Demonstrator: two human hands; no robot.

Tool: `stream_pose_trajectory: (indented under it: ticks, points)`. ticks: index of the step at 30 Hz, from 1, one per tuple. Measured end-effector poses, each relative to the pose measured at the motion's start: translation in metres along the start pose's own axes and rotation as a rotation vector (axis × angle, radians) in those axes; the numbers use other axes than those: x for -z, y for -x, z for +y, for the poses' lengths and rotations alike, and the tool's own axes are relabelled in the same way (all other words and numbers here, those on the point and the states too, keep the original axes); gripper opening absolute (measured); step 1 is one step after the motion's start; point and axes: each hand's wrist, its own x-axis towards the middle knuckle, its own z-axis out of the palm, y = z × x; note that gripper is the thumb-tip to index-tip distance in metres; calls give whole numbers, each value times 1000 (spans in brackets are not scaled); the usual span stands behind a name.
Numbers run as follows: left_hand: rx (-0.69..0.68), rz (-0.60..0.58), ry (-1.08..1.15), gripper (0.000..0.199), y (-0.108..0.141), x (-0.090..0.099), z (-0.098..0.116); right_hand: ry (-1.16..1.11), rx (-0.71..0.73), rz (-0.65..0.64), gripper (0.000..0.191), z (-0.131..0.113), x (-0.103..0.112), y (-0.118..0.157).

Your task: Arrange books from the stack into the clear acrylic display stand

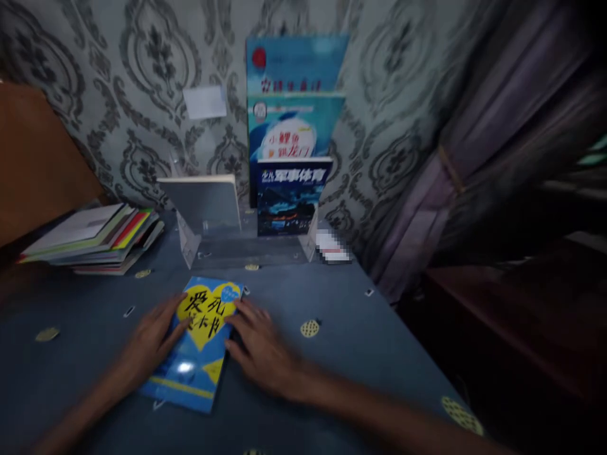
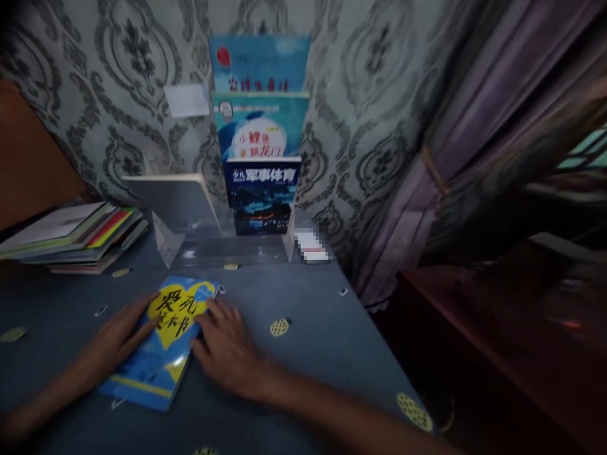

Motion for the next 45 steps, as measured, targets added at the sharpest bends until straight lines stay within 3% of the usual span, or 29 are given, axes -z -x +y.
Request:
stream_pose_trajectory:
  ticks: [5, 10, 15, 19, 21, 24, 29, 34, 39, 42, 45]
  points:
    - [141, 23, 209, 68, -8, 0, 2, -14, -7, -49, 48, 0, 0, 1]
    - [291, 36, 607, 60, -15, 13, 18, -82, -41, -38, 46, 1, 1, 5]
    - [544, 86, 980, 58, -18, 22, 33, -108, -66, -14, 45, 5, 0, 5]
    - [753, 128, 1139, 43, -22, 26, 44, -108, -79, -7, 48, 9, -2, 4]
    - [798, 76, 1193, 38, -23, 26, 52, -103, -86, -9, 49, 12, -3, 4]
    - [842, -60, 1291, 49, -23, 20, 64, -101, -74, 3, 49, 16, -8, 4]
    - [813, -140, 1433, 70, -23, 3, 77, -146, -61, 77, 50, 24, -12, 4]
    - [750, -115, 1468, 66, -29, 0, 84, -330, -187, 178, 63, 32, -3, -2]
    - [652, -83, 1469, 52, -40, 9, 101, -896, -297, 253, 94, 39, 11, -15]
    - [539, -84, 1502, 55, -48, 12, 109, -1213, -289, 152, 83, 40, 21, -21]
    - [423, -66, 1509, 61, -55, 12, 115, -1251, -220, 136, 65, 38, 35, -23]
